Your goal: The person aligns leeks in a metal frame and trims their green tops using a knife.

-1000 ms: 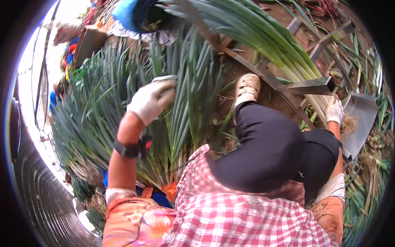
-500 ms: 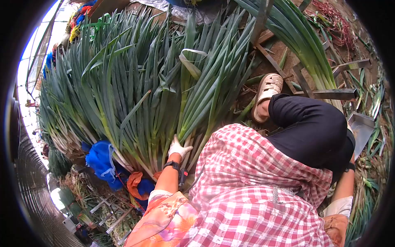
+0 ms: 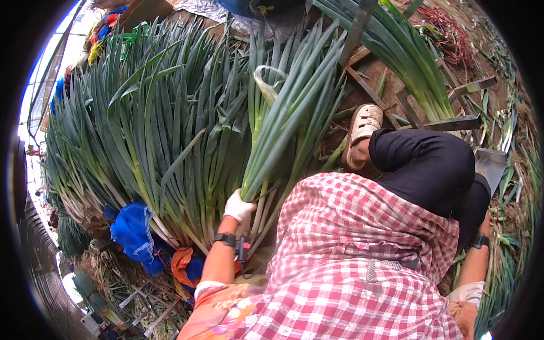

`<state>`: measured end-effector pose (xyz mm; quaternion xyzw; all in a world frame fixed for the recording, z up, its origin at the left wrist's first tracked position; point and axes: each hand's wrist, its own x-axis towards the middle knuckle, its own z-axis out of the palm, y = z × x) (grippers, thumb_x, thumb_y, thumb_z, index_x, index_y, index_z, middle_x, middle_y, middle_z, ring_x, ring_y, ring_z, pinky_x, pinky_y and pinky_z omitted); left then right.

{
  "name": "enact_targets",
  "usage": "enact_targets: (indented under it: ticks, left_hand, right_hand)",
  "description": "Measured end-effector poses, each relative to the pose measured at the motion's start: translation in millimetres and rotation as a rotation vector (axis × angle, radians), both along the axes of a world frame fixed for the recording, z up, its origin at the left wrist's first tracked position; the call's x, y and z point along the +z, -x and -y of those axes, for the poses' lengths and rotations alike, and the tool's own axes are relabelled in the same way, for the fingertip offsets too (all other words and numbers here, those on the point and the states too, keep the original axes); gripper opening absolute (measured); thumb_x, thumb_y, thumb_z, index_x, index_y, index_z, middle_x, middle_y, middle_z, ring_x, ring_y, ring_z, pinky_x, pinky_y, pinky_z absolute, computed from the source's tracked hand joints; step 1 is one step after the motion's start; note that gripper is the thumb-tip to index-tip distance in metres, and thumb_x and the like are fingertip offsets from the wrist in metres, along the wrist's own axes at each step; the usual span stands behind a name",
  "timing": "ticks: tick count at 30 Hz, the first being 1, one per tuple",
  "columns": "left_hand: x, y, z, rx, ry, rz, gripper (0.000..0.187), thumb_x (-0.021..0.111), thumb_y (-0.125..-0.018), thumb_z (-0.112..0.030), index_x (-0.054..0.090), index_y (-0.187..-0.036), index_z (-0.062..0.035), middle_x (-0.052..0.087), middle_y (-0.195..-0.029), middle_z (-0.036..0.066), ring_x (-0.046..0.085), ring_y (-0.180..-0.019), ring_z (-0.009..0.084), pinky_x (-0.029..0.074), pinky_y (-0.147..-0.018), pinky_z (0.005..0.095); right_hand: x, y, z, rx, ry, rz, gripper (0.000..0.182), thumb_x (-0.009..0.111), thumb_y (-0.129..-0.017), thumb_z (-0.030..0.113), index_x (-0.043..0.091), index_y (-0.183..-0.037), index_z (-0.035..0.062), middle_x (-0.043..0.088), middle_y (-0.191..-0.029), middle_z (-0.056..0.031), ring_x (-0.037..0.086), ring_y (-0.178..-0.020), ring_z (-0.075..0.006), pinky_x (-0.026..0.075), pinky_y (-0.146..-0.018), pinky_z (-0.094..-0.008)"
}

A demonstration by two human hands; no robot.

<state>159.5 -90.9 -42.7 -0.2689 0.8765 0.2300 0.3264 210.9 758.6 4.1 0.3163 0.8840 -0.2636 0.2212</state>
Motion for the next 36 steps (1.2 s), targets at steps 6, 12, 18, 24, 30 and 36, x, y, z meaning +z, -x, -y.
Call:
enact_targets:
  ticks: [6,12,18,24,30,36]
  left_hand:
    - [97,31,14,0.295,-0.916,-0.049,0.044,0.071,-0.063,-0.013,0.056,-0.102,0.0004,0.059,-0.084,0.007,0.058,-0.075,0.018,0.05,-0.069,0.0316]
    - [138,46,-5,0.622,-1.5,-0.064,0.057,0.072,-0.067,-0.015,0.047,-0.116,0.0008,0.054,-0.09,0.008,0.056,-0.08,0.0186,0.049,-0.078,0.0342]
    - [82,74,-31,0.724,-1.518,0.049,0.053,0.059,-0.086,-0.041,0.048,-0.119,-0.0021,0.06,-0.1,0.01,0.06,-0.089,0.0221,0.05,-0.081,0.0356]
    - [57,99,-80,0.829,-1.616,0.29,0.039,0.05,-0.091,-0.041,0.053,-0.107,-0.0048,0.06,-0.09,0.014,0.06,-0.083,0.0283,0.049,-0.08,0.0422]
    - [77,107,-94,0.683,-1.719,0.116,0.042,0.049,-0.092,-0.039,0.052,-0.113,-0.0026,0.06,-0.096,0.016,0.059,-0.089,0.0289,0.049,-0.082,0.0421]
    - [80,123,-41,0.939,-1.226,-0.34,0.042,0.045,-0.093,-0.046,0.054,-0.105,-0.0067,0.058,-0.085,0.011,0.054,-0.067,0.0187,0.046,-0.053,0.027]
  right_hand:
    - [105,63,66,-0.303,0.371,-0.436,0.039,0.052,-0.092,0.036,0.058,-0.118,0.007,0.061,-0.111,-0.0012,0.056,-0.1,-0.0115,0.043,-0.088,-0.0276]
    - [243,123,311,0.075,0.481,-0.688,0.05,0.042,-0.096,0.04,0.048,-0.127,0.0013,0.058,-0.117,-0.0091,0.056,-0.1,-0.0137,0.043,-0.089,-0.0281]
    - [199,150,514,0.734,0.634,-0.058,0.063,0.045,-0.089,0.044,0.043,-0.129,-0.0049,0.052,-0.124,-0.0244,0.05,-0.116,-0.0336,0.038,-0.099,-0.033]
    - [117,141,604,0.655,0.658,0.262,0.098,0.054,-0.076,0.064,0.031,-0.13,-0.0145,0.052,-0.119,-0.0303,0.057,-0.106,-0.0344,0.044,-0.091,-0.0336]
    - [59,124,618,0.66,0.587,-0.011,0.06,0.063,-0.076,0.045,0.053,-0.114,-0.0013,0.059,-0.104,-0.0256,0.059,-0.095,-0.037,0.047,-0.084,-0.0378]
    - [97,142,578,0.216,1.015,-0.046,0.031,0.062,-0.072,0.016,0.057,-0.095,-0.0044,0.06,-0.083,-0.0089,0.058,-0.074,-0.0164,0.048,-0.07,-0.0305]
